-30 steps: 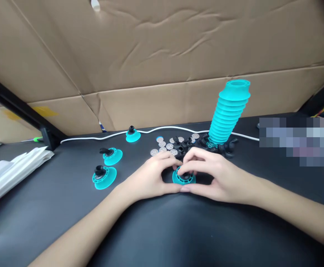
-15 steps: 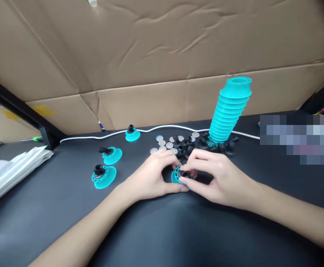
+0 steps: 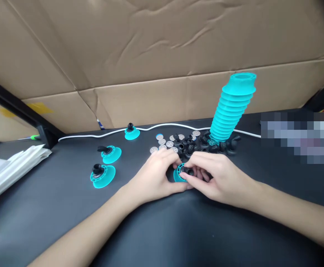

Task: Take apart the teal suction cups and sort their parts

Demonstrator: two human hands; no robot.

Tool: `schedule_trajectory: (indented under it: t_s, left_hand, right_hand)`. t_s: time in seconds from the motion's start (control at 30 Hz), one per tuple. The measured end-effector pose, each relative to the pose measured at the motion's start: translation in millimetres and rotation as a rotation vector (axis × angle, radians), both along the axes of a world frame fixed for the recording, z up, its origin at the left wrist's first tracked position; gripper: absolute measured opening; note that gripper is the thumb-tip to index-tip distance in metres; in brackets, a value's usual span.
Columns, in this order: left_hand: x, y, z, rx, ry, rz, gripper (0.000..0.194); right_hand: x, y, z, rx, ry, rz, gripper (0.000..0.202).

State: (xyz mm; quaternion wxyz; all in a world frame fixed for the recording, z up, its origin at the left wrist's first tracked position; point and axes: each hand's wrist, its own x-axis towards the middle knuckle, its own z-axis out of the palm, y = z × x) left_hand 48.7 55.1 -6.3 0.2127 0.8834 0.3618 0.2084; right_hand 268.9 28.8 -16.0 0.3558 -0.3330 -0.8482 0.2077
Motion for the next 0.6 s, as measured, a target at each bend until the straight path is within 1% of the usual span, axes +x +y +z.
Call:
schedule_trajectory:
  t_s: [0.1, 0.2, 0.3, 0.4, 0.5, 0.6]
  left_hand:
    - [0.0, -0.5, -1.5, -0.012, -0.021, -0.004, 0.038]
    - [-0.6, -0.6, -1.4, -0.024, -0.034, -0.013, 0.044]
    - [-2.9, 0.5, 1.1, -0.026, -0.007, -0.036, 0.045]
    - [-6.3, 2.7, 3.9, -0.026, 0.005, -0.07, 0.04]
    - [-9.2, 4.5, 5.0, -0.039, -0.005, -0.094, 0.036]
    - [-10.6, 5.1, 3.7, -0.051, -0.013, -0.093, 0.038]
  right_hand:
    - [2.6, 2.5, 4.0, -0.018, 0.002, 0.042, 0.009]
    - [7.8, 6.0, 6.8, -0.071, 0.003, 0.07, 0.002]
    - [14.2, 10.9, 6.9, -0.127, -0.006, 0.125, 0.013]
    - [19.4, 16.1, 5.3, -0.126, -0.003, 0.175, 0.019]
    - [22.7, 20.1, 4.1, -0.115, 0.028, 0.17, 0.023]
    - [24.6, 22.6, 4.3, -0.129, 0.061, 0.184, 0.025]
